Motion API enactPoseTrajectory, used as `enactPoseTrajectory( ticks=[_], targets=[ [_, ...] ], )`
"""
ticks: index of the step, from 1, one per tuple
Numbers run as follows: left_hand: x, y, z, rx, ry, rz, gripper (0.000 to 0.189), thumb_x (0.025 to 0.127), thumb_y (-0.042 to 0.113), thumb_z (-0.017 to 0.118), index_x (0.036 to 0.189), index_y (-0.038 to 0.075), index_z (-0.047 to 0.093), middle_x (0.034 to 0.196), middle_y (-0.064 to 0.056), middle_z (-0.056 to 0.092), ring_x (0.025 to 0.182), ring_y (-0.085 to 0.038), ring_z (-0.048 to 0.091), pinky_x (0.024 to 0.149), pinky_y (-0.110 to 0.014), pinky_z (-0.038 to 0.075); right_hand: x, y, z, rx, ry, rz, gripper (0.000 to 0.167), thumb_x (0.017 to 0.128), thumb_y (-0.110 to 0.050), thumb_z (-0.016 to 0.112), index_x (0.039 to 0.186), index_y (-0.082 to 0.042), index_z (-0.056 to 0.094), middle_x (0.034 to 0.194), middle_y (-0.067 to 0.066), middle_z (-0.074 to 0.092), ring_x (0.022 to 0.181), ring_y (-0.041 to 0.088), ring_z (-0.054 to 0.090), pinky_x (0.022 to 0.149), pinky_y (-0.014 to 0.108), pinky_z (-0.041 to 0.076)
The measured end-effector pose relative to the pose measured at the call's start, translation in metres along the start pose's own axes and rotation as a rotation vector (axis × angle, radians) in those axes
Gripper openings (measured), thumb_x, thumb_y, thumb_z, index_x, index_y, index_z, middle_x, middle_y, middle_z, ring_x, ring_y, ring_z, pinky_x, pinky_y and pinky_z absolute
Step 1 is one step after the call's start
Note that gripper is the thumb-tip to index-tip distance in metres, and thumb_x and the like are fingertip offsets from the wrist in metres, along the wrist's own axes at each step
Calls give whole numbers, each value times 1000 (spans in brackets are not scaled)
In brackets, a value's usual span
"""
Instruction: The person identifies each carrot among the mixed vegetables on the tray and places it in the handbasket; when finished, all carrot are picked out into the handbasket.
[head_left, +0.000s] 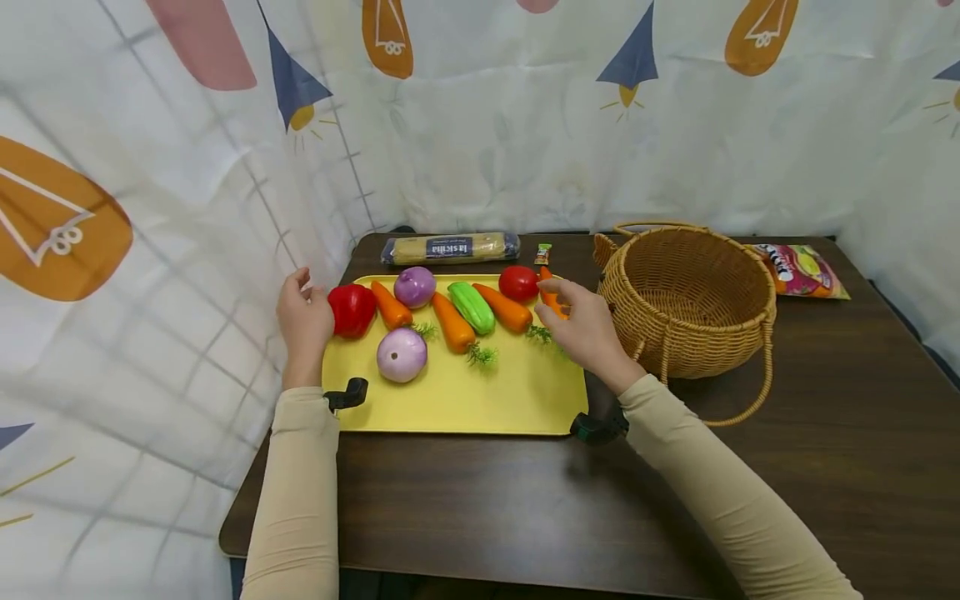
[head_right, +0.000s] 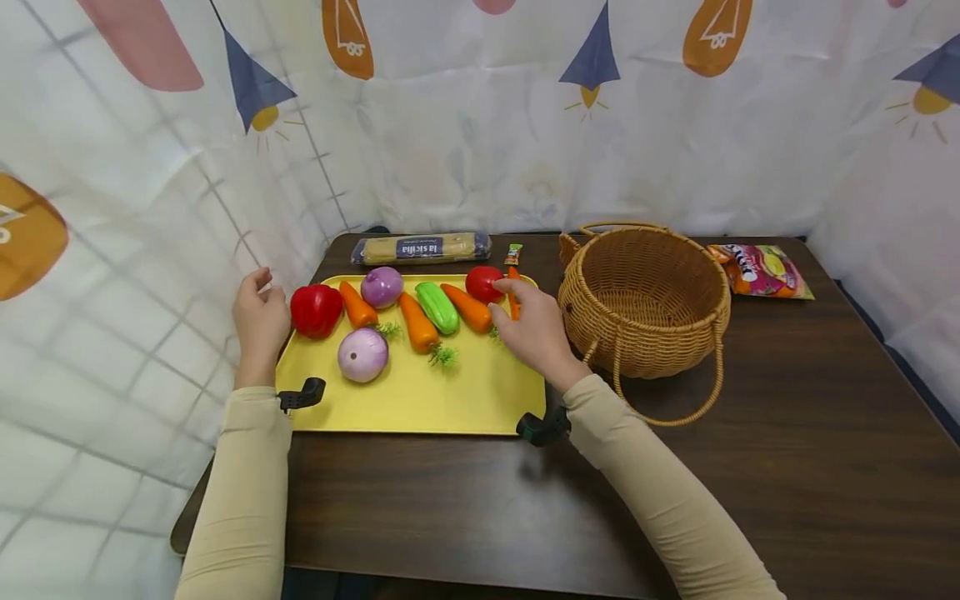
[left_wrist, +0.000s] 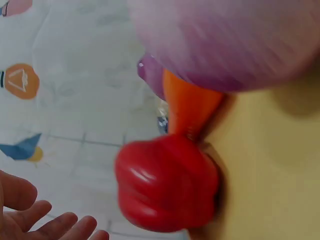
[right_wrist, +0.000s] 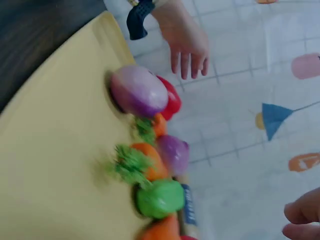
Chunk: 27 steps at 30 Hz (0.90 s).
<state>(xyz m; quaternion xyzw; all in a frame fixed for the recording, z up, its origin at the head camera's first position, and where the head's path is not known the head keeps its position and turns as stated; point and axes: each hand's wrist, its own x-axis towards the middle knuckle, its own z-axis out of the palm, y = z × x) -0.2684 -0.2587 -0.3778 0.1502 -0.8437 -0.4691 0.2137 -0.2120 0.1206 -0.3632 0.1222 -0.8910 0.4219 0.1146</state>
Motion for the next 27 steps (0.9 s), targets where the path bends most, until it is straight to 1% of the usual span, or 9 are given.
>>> enactPoseTrajectory(
  ticks=[4,8,9,11,13,15,16,18,27],
  targets=[
    [2,-20,3,-25,-10,-45,45,100,12,36,141,1,47,142,-16,50,129,-33,48,110,-39,36,-1,9,18,87,35,85,37,94,-22,63,129,-11,62,134,9,60,123,31,55,90,48,51],
    [1,-36,1,34,-106,-80,49,96,8,32,142,-4,44,144,-21,47,131,-37,44,111,-43,34,2,21,32,112,107,111,37,92,-18,64,128,-9,62,130,11,61,122,34,54,59,42,50],
    [1,-40,0,50,-140,-95,52,94,7,31,144,-4,41,146,-22,44,132,-38,42,111,-44,33,2,24,35,108,129,111,37,92,-18,65,127,-8,63,128,12,62,113,35,59,56,37,49],
    [0,-47,-3,81,-194,-116,57,91,3,29,146,-5,36,149,-23,39,134,-39,40,112,-47,32,4,29,41,108,164,123,36,91,-16,65,126,-7,64,126,13,63,110,35,59,49,35,43],
    [1,-53,-6,99,-231,-138,60,88,2,28,148,-4,33,150,-23,37,135,-40,38,112,-47,31,6,32,45,115,190,137,36,89,-15,66,125,-7,64,125,14,63,108,35,59,56,35,47],
    [2,-57,-6,99,-240,-141,61,87,1,29,148,-5,33,149,-24,38,135,-39,39,112,-47,31,8,34,48,142,209,161,37,89,-15,67,125,-7,65,125,12,63,108,34,58,71,39,51],
    [2,-58,-6,97,-241,-136,61,87,1,29,148,-5,34,148,-24,40,134,-39,39,112,-46,31,9,35,49,160,218,175,37,89,-14,67,125,-7,64,125,11,63,117,34,54,80,43,51],
    [2,-61,-4,87,-239,-126,60,87,0,30,146,-7,36,145,-25,43,133,-39,42,112,-45,33,11,36,51,190,234,203,38,89,-15,68,126,-7,63,126,11,62,117,34,53,91,47,47],
    [1,-71,5,66,-252,-133,60,86,-4,32,145,-6,37,140,-25,48,128,-35,46,108,-44,37,15,44,47,214,271,247,40,87,-11,69,126,-6,63,129,10,62,116,31,55,96,46,47]
  ],
)
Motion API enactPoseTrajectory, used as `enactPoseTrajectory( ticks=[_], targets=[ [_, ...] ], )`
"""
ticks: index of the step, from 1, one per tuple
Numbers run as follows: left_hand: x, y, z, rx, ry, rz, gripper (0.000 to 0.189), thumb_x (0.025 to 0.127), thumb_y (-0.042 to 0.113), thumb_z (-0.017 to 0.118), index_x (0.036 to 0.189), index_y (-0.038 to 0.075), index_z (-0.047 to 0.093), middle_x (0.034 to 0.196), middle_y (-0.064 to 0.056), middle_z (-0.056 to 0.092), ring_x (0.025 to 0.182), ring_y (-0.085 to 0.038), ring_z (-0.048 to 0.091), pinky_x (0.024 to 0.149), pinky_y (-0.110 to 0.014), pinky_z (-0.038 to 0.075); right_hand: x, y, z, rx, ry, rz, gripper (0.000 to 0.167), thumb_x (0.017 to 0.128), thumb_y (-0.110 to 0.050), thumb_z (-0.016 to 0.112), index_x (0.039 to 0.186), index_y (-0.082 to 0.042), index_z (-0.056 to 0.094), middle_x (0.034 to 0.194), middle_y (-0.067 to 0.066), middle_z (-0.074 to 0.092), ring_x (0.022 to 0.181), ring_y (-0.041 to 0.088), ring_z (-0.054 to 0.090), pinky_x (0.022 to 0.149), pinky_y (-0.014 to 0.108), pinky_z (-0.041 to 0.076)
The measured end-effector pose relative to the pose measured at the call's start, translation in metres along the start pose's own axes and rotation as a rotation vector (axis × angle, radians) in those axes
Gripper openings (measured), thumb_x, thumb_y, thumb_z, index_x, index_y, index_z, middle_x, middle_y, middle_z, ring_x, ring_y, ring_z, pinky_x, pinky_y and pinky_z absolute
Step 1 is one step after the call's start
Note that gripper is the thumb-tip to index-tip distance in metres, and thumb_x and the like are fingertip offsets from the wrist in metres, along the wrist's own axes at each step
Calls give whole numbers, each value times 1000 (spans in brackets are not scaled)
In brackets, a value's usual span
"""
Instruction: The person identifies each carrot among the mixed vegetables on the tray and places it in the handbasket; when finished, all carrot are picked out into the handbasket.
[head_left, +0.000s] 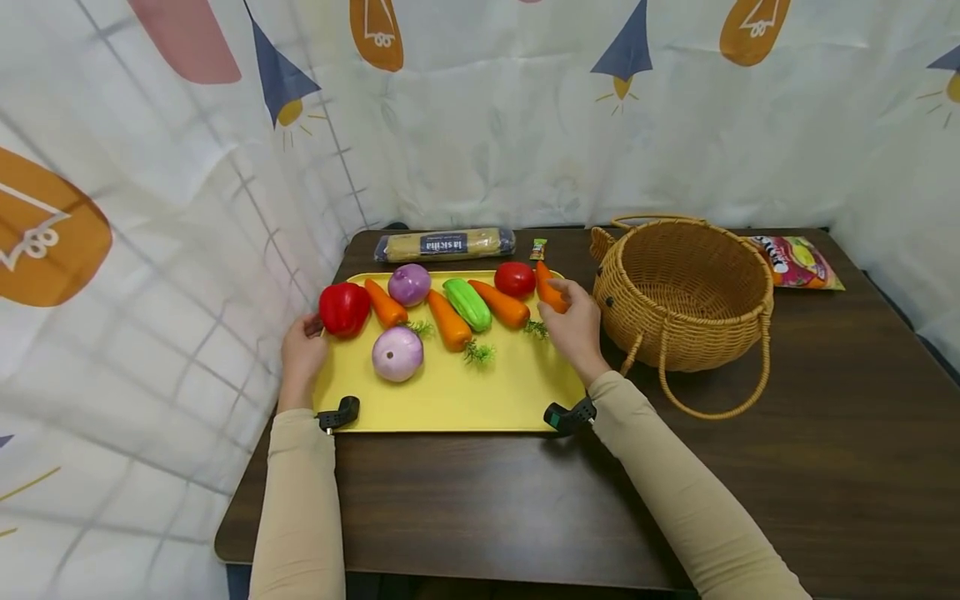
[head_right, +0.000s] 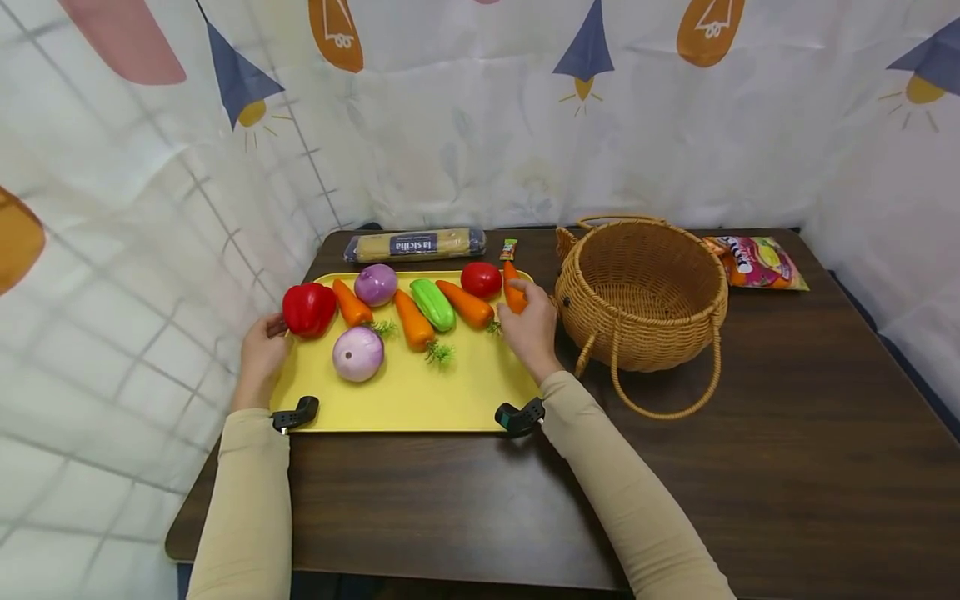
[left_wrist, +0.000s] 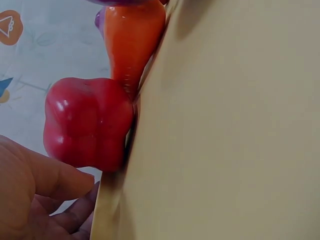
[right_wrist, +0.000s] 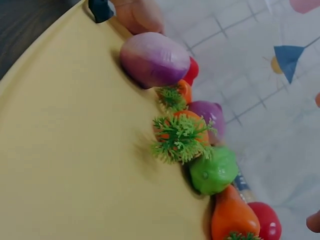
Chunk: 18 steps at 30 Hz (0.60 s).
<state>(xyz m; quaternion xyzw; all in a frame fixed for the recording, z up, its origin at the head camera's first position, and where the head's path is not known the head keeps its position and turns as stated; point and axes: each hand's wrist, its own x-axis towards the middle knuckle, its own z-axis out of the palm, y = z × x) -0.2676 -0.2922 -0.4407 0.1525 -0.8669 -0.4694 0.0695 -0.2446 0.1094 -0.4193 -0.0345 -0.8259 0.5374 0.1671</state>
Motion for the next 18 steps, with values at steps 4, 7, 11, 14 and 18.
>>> enactPoseTrajectory(
  ticks=[4,7,11,14,18],
  targets=[
    [2,-3,0,-18,-3,0,60,87,-3,33,146,-5,37,141,-24,48,129,-35,46,109,-43,37,3,0,0,-2,6,8,39,87,-10,69,126,-4,63,129,12,61,118,33,55,97,48,47],
    [3,-5,2,-25,2,5,59,87,-3,34,146,-5,38,141,-24,48,128,-35,46,108,-43,38,5,2,0,-16,12,25,40,87,-10,69,126,-4,62,129,12,61,123,35,52,102,48,44],
    [4,-5,4,-33,13,14,57,88,-3,35,144,-5,40,139,-24,50,127,-35,47,108,-43,38,7,4,2,-69,3,32,43,87,-13,70,128,-4,61,130,12,61,122,34,53,102,47,44],
    [4,-6,4,-27,15,18,58,87,-4,35,144,-5,41,138,-24,50,126,-35,48,108,-43,39,7,8,6,-124,-20,35,46,86,-15,71,130,-6,61,130,12,61,114,33,57,95,46,48],
    [4,-10,4,16,17,17,59,83,-6,33,141,-5,45,136,-23,53,124,-35,50,106,-43,40,5,14,12,-167,-34,60,48,86,-15,72,131,-6,60,129,13,61,107,32,59,90,44,50]
  ],
)
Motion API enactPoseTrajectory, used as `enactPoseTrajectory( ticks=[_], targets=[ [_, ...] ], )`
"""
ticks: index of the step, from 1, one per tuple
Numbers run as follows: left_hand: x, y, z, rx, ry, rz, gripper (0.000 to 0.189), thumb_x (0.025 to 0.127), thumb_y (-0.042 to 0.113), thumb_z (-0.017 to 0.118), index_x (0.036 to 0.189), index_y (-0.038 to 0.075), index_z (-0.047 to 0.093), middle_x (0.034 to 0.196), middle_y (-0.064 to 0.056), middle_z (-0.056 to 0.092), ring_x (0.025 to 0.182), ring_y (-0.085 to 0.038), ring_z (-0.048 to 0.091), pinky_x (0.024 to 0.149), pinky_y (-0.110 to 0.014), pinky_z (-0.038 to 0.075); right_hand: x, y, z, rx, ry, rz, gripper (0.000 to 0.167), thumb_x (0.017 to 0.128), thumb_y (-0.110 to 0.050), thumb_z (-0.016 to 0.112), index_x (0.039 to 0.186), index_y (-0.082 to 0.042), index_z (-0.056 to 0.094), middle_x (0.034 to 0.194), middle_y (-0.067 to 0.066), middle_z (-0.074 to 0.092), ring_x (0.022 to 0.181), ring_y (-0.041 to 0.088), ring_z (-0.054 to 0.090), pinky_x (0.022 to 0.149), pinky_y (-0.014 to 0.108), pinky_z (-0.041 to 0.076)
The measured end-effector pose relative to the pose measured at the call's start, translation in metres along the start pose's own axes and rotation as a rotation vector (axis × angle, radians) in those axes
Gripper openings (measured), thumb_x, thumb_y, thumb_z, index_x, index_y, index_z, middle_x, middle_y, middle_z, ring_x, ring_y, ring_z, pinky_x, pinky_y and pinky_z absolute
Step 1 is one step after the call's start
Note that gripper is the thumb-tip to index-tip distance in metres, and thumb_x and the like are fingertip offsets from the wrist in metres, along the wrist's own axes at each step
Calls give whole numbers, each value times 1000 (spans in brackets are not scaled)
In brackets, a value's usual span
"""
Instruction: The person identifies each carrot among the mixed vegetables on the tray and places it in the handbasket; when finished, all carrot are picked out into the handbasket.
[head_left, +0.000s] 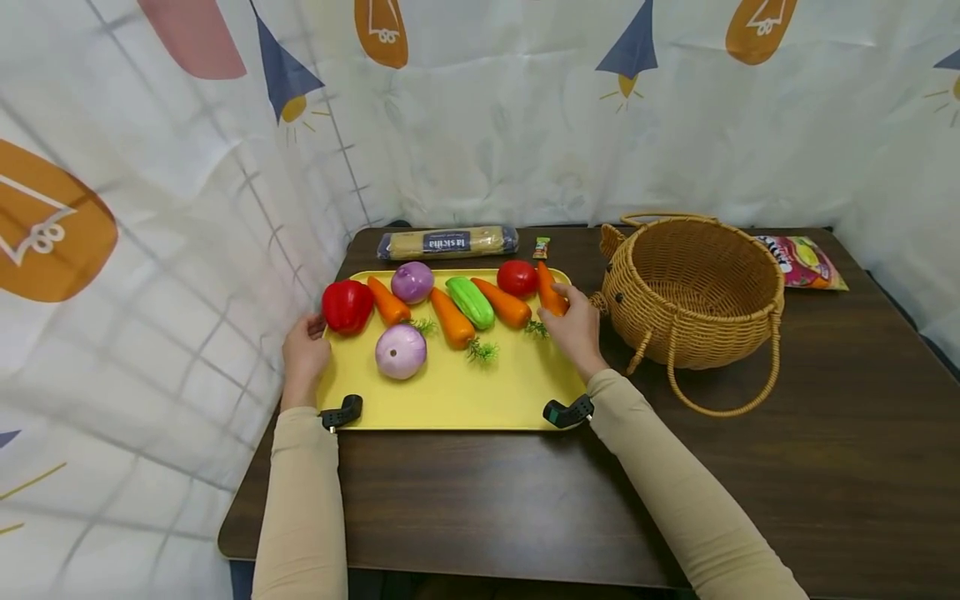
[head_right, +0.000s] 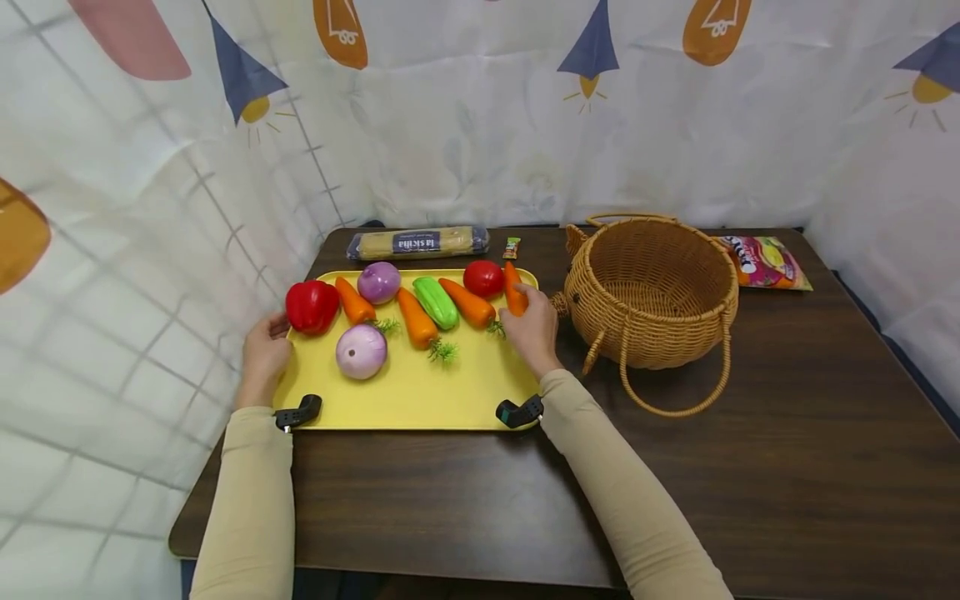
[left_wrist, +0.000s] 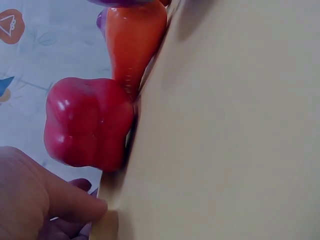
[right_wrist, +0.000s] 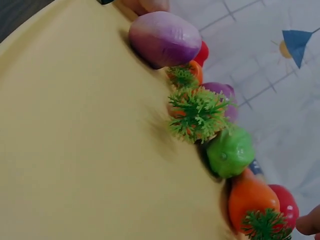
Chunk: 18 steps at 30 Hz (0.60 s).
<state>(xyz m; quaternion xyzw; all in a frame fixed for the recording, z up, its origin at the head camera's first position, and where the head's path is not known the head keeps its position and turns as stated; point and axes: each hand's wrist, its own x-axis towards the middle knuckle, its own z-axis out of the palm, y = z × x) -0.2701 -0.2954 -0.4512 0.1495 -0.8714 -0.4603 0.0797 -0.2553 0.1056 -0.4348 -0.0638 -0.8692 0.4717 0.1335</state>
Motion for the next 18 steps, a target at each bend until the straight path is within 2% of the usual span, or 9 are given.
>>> enactPoseTrajectory(
  ticks=[5,18],
  targets=[
    [1,-3,-2,40,10,-10,59,83,-6,32,139,-4,49,134,-21,55,121,-33,51,103,-42,41,0,5,6,-8,16,32,47,84,-14,74,129,-7,61,124,14,60,107,31,55,92,45,47],
    [0,-4,1,14,22,-8,59,83,-7,32,140,-3,49,134,-22,54,121,-34,51,104,-44,41,3,6,18,-53,12,103,52,81,-19,77,129,-6,59,122,14,59,107,32,53,93,46,43]
  ],
)
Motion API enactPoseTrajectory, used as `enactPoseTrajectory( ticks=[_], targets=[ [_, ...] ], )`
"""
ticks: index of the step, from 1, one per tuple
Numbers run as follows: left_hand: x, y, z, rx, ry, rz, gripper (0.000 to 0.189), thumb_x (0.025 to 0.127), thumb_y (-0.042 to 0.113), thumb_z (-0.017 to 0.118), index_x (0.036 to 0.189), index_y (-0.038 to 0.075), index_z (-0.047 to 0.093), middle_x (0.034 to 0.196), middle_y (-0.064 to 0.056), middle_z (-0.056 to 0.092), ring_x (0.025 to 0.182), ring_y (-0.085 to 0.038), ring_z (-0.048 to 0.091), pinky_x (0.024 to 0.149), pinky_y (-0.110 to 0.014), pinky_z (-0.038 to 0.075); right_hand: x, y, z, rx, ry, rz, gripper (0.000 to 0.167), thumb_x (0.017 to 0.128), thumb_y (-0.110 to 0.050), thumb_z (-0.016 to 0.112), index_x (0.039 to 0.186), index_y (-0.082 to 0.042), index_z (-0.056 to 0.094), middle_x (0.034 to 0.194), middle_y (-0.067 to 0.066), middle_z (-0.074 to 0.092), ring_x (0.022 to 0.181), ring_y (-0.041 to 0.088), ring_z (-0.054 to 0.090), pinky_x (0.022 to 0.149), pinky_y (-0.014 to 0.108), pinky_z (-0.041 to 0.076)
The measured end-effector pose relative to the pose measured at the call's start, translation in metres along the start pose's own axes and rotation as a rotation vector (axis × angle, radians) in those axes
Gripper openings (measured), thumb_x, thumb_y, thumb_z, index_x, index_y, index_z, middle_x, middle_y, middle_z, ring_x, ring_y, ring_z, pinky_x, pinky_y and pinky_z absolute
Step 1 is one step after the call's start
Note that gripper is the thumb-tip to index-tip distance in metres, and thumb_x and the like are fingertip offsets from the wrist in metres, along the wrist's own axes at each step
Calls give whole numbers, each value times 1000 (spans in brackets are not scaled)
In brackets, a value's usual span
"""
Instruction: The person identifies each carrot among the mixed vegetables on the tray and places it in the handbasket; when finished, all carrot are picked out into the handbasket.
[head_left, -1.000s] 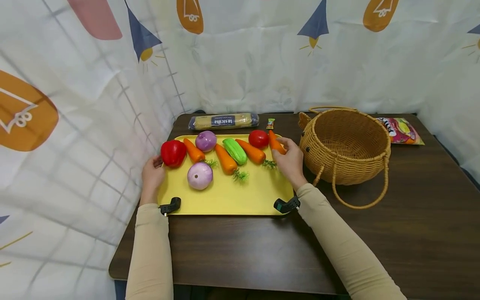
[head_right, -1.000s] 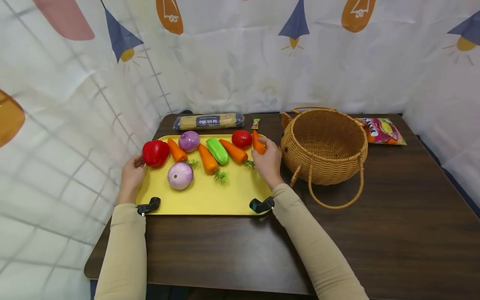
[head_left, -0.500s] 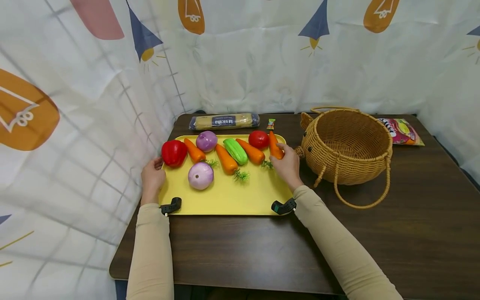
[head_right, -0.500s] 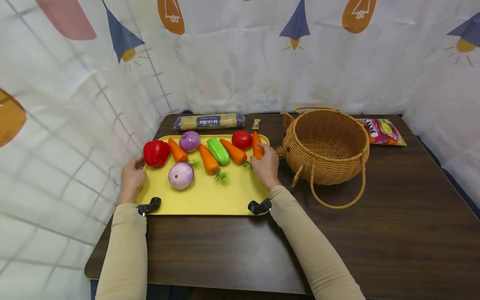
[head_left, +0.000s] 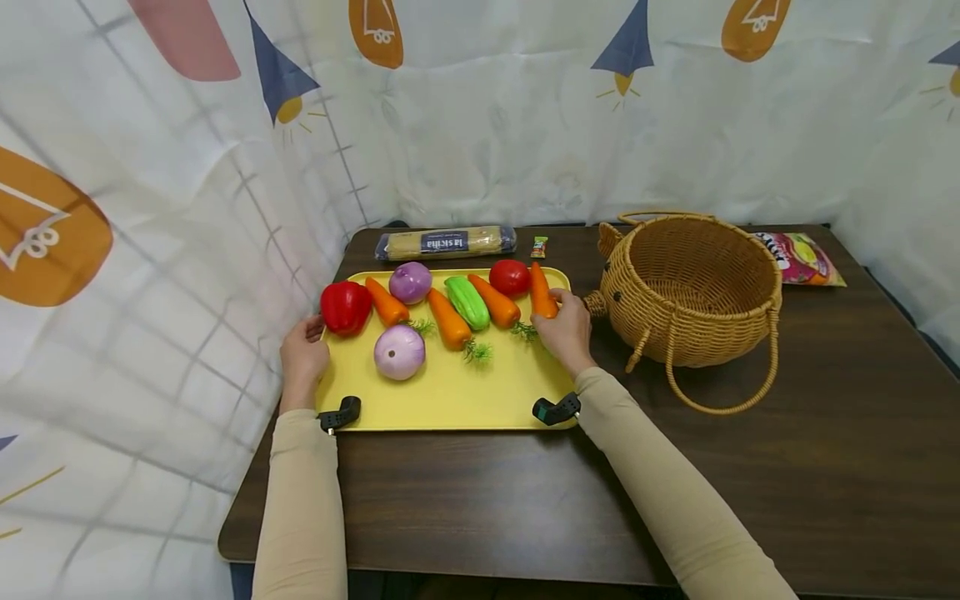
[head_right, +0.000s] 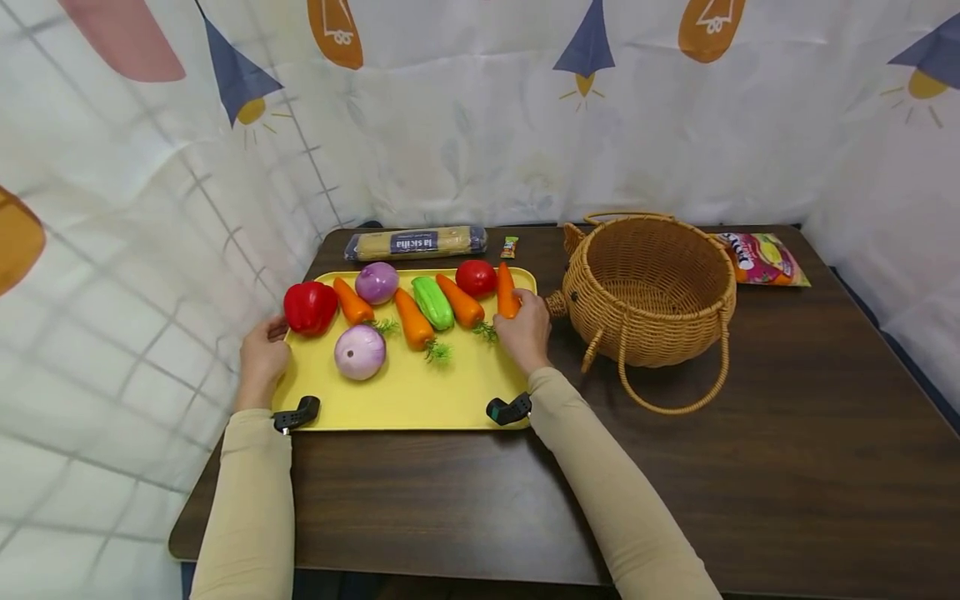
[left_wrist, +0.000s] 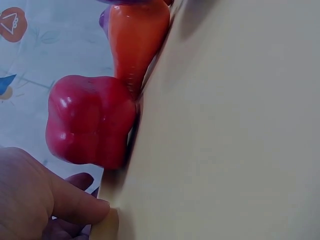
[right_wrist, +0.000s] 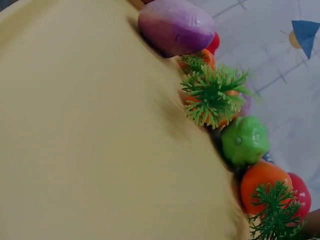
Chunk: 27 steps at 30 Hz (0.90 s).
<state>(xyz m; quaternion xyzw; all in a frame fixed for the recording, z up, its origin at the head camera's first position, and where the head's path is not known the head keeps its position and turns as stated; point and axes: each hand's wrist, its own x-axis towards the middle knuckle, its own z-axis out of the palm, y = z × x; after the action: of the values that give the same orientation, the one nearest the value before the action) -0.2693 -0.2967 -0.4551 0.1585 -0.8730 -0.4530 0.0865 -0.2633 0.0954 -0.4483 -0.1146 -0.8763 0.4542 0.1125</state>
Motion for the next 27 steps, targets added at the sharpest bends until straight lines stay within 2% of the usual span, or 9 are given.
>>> enactPoseTrajectory(
  ticks=[5,10,18,27],
  targets=[
    [1,-2,1,-2,15,-3,58,84,-6,33,139,-3,50,134,-21,56,119,-34,52,104,-43,42,2,-1,5,-8,-1,31,57,80,-21,79,131,-6,56,122,13,61,106,31,55,94,46,43],
    [2,-2,3,4,18,-7,55,86,-5,34,138,-2,51,134,-20,56,120,-34,52,104,-43,41,1,-1,7,25,48,33,57,80,-20,80,130,-7,55,121,13,62,105,32,57,95,47,44],
    [3,-2,2,3,0,-8,59,83,-6,33,140,-2,50,135,-20,55,121,-32,52,102,-41,43,-3,-4,4,102,124,-47,54,81,-15,78,130,-5,56,121,13,61,105,31,58,92,46,47],
    [3,-2,1,-1,-16,-14,60,84,-6,33,142,-1,47,137,-20,55,121,-32,52,102,-41,43,-8,-27,-10,210,154,-159,50,83,-16,74,130,-8,57,118,9,63,96,25,60,79,39,54]
  ],
)
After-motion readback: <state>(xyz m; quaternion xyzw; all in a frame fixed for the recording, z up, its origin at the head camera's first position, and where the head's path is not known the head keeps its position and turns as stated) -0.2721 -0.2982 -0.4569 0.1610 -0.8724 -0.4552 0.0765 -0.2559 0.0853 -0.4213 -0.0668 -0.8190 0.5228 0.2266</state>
